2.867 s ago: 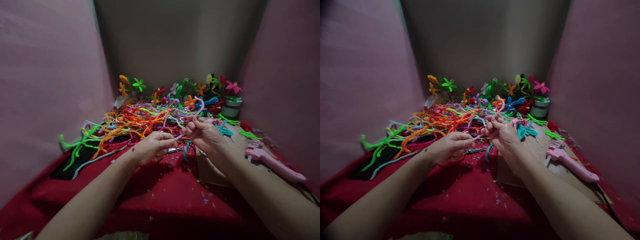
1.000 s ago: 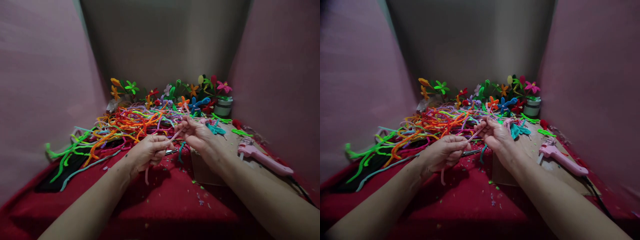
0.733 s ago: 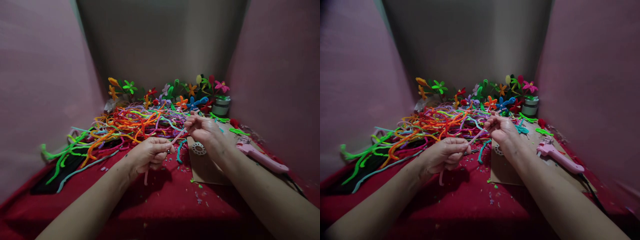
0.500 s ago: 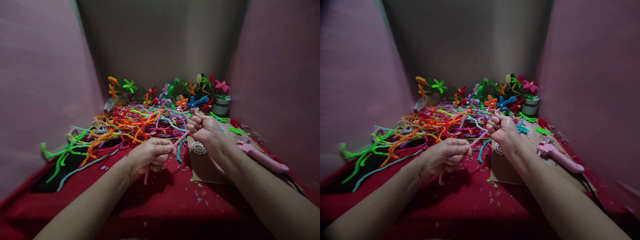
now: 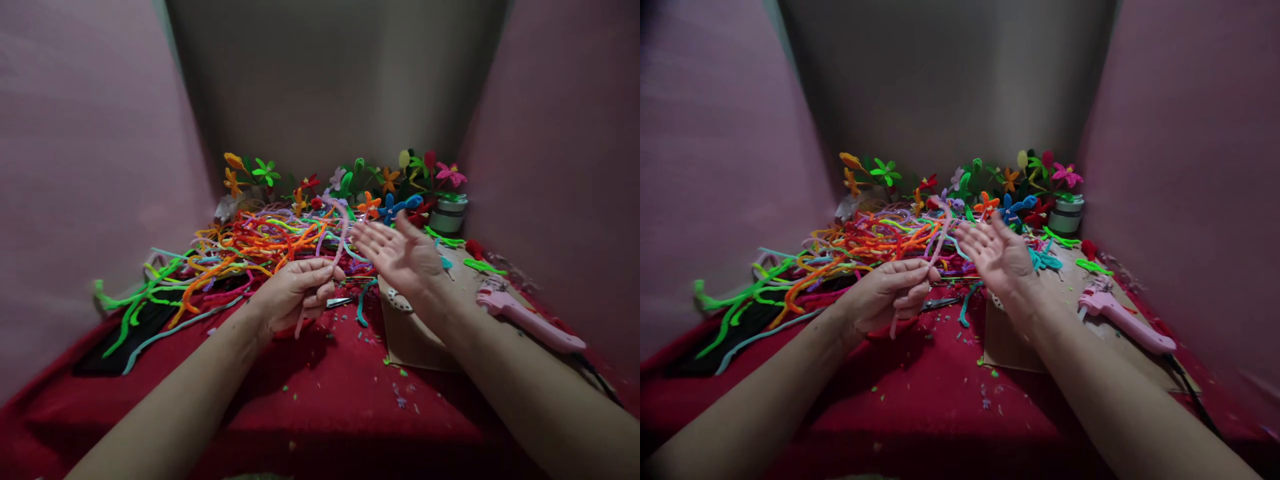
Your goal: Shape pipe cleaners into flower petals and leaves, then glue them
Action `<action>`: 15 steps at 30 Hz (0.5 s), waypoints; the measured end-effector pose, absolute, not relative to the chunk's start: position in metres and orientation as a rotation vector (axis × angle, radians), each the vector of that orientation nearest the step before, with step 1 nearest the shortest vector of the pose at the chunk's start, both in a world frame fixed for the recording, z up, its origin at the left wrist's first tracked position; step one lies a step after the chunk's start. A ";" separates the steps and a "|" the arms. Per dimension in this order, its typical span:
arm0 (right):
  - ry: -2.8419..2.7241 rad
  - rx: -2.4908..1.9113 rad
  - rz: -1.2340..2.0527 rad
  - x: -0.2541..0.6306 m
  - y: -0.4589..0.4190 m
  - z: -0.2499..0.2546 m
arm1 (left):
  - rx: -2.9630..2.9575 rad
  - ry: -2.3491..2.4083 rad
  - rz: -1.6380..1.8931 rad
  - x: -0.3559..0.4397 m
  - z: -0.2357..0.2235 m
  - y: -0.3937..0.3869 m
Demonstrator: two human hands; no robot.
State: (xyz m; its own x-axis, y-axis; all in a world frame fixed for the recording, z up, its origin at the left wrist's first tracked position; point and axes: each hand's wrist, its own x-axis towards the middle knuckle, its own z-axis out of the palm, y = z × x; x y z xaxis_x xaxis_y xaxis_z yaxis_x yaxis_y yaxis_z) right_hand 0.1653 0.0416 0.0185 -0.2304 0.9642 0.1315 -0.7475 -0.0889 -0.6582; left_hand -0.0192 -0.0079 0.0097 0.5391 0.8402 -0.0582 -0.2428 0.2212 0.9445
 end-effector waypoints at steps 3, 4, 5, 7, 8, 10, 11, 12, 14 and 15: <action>-1.008 -0.468 1.739 0.144 0.023 0.006 | 1.116 0.691 0.855 -0.015 0.008 -0.009; -1.059 -0.505 1.731 0.138 0.018 0.002 | 1.127 0.705 0.842 -0.013 0.007 -0.009; -1.087 -0.519 1.703 0.134 0.015 -0.002 | 1.137 0.718 0.823 -0.012 0.006 -0.010; -1.080 -0.525 1.673 0.132 0.013 -0.006 | 1.159 0.747 0.787 -0.012 0.005 -0.010; -1.042 -0.510 1.682 0.133 0.015 -0.007 | 1.166 0.768 0.774 -0.012 0.004 -0.010; -0.919 -0.465 1.740 0.138 0.021 -0.006 | 1.177 0.811 0.763 -0.014 0.003 -0.009; -0.849 -0.443 1.769 0.142 0.025 -0.004 | 1.184 0.831 0.768 -0.014 0.002 -0.009; -0.783 -0.429 1.782 0.146 0.029 -0.002 | 1.194 0.849 0.775 -0.015 0.002 -0.009; -0.694 -0.426 1.757 0.154 0.036 0.003 | 1.216 0.872 0.773 -0.015 0.002 -0.009; -0.669 -0.432 1.727 0.157 0.038 0.004 | 1.230 0.885 0.763 -0.014 0.002 -0.009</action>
State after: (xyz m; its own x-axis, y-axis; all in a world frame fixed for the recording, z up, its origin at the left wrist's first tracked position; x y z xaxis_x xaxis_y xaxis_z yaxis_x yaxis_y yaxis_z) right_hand 0.1573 0.0383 0.0044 -0.2563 0.9648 0.0596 -0.7531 -0.1607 -0.6379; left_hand -0.0143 -0.0094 0.0020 0.4665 0.8716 -0.1505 -0.0208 0.1810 0.9833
